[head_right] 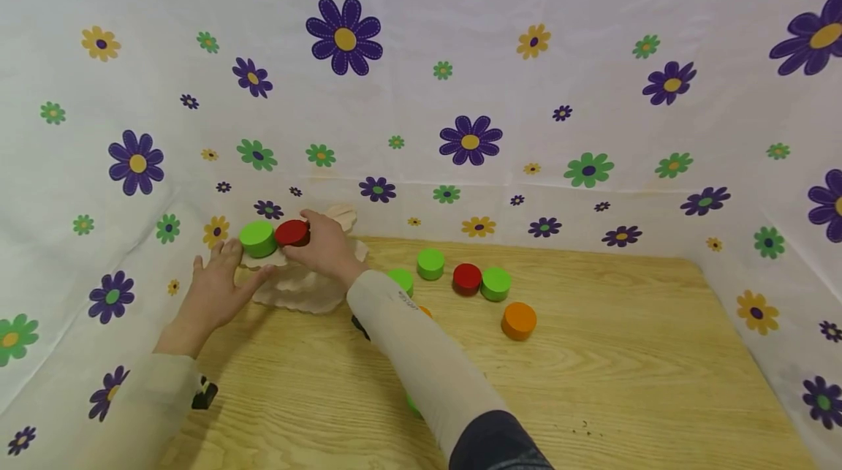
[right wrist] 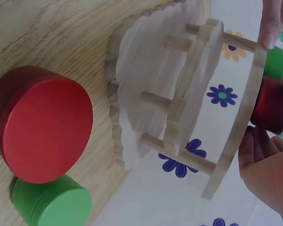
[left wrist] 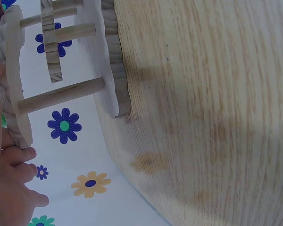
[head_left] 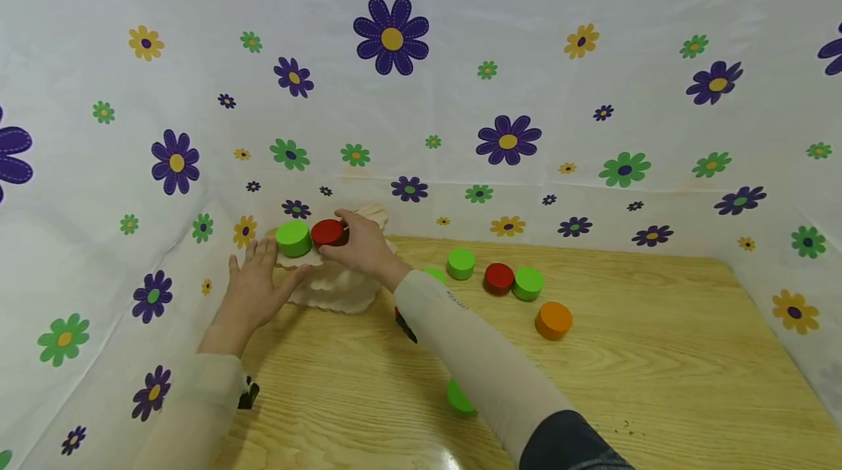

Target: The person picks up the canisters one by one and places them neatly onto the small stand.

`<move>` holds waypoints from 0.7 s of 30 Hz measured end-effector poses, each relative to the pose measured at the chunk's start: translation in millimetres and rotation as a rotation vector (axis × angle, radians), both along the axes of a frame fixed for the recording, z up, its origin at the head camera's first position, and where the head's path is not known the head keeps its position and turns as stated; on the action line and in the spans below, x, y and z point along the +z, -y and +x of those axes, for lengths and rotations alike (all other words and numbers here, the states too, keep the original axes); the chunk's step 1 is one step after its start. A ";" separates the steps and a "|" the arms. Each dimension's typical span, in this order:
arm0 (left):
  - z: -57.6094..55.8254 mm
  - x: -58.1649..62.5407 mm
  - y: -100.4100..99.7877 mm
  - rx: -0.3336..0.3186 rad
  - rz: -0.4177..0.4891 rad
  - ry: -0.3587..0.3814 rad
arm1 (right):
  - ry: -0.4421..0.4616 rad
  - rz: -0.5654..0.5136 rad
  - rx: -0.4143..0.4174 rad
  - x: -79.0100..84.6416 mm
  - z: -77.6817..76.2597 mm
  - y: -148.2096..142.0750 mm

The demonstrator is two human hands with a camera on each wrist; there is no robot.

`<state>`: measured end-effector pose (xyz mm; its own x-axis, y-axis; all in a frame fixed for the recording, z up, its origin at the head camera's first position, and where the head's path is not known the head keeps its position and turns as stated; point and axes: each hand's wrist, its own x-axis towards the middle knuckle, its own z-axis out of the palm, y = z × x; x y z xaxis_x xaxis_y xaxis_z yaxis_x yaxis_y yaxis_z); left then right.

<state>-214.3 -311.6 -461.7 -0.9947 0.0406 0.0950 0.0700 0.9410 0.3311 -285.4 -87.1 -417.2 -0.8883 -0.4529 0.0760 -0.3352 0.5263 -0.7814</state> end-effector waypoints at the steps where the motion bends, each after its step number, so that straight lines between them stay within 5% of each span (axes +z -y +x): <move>1: -0.3 -0.5 -0.1 -0.001 0.000 -0.001 | 0.005 -0.009 0.002 0.7 -0.4 -1.8; 11: -0.6 0.6 -1.0 -0.004 -0.002 -0.006 | 0.024 -0.098 0.009 10.7 -2.0 -45.0; 21: 0.0 0.5 -0.4 -0.012 -0.002 -0.014 | 0.010 -0.123 0.031 1.2 18.4 -102.1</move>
